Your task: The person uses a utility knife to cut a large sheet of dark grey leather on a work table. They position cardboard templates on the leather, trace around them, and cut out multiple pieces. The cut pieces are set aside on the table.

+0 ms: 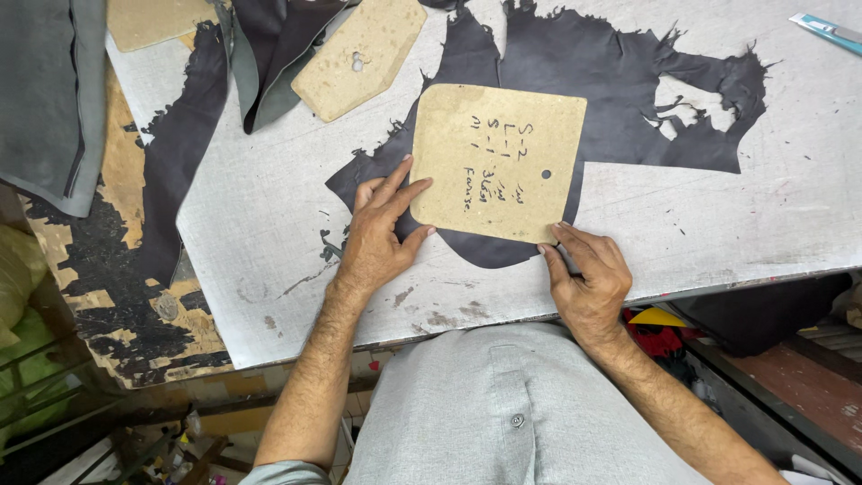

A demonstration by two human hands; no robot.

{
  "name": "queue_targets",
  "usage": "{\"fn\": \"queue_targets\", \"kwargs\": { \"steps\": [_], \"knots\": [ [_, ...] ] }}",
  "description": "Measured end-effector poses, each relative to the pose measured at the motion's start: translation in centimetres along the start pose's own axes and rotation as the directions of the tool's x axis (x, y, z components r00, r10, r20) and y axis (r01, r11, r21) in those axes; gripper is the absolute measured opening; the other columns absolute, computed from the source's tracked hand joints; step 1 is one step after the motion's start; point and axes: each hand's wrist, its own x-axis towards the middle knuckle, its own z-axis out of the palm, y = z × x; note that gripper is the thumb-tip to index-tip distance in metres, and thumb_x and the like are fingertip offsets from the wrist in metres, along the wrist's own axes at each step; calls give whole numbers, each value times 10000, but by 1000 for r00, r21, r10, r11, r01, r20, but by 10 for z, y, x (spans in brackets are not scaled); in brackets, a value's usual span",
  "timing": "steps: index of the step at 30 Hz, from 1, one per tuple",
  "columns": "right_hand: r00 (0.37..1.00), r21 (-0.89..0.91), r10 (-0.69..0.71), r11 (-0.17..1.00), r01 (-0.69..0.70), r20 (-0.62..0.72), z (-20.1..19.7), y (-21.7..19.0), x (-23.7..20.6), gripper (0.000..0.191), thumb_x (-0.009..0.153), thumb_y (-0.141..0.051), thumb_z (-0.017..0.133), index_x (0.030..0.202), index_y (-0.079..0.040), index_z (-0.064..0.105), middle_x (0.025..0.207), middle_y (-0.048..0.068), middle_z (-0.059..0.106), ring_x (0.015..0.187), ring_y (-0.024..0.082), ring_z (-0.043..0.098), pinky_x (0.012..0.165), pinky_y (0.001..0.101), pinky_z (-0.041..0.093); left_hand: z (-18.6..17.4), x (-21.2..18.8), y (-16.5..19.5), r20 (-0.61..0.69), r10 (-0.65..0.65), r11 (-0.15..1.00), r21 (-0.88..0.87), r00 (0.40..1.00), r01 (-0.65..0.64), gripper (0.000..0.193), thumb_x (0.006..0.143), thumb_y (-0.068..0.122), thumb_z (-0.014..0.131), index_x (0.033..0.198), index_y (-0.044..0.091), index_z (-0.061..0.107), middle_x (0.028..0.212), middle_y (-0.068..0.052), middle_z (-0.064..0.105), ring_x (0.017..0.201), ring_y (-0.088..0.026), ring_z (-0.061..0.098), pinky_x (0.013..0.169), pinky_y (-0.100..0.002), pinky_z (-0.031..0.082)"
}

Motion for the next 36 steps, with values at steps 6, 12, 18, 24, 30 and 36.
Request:
{"fn": "queue_targets", "kwargs": {
  "steps": [6, 12, 18, 24, 30, 36],
  "knots": [
    [999, 27, 25, 999, -26, 31, -1, 0, 0, 375, 837, -125, 886, 1166, -15, 742, 970, 96, 749, 863, 184, 689, 732, 304, 569, 3, -1, 5, -45, 7, 1000, -21, 999, -8, 687, 764, 149, 906, 1393, 155, 627, 1587, -122, 429, 1301, -295, 471, 1100, -427, 464],
    [999, 168, 22, 986, -17, -28, 1, 11, -7, 621, 965, -11, 713, 1499, 12, 396, 1124, 161, 758, 753, 131, 693, 573, 227, 513, 4, 0, 1, -44, -3, 999, -45, 999, 1, 723, 778, 131, 888, 1441, 135, 600, 1609, -115, 431, 1272, -263, 502, 1130, -438, 472],
    [994, 231, 109, 968, -100, -25, 4, 21, -17, 573, 1136, 53, 506, 1615, -53, 211, 1237, 134, 774, 748, 72, 696, 611, 187, 522, 8, -5, -6, -34, 20, 999, -32, 999, -21, 696, 799, 116, 895, 1435, 136, 614, 1631, -111, 415, 1313, -269, 478, 1136, -419, 471],
    [1000, 105, -8, 994, 5, 27, 2, 16, -9, 687, 951, -46, 757, 1527, -20, 383, 1243, 148, 742, 881, 165, 685, 665, 265, 524, 11, -4, -4, -41, -12, 999, -45, 999, 11, 697, 791, 92, 896, 1431, 149, 625, 1635, -100, 410, 1301, -262, 473, 1126, -411, 467],
    [996, -19, -59, 998, 60, 69, 0, 1, -3, 429, 831, -162, 928, 1199, -32, 751, 1276, 116, 708, 1013, 203, 613, 854, 320, 545, 3, -6, -11, 26, -61, 990, -128, 998, 64, 867, 762, -92, 723, 1544, 196, 486, 1680, -67, 412, 1297, -257, 496, 1086, -374, 521],
    [996, -48, -27, 998, 31, 80, 3, 0, -3, 389, 865, -163, 922, 1194, -23, 770, 1277, 116, 697, 1048, 220, 606, 886, 343, 534, -3, -3, -21, 68, -28, 978, -203, 997, 41, 1018, 828, -110, 692, 1662, 235, 220, 1619, -56, 495, 1335, -267, 508, 1185, -414, 480]
  ]
}}
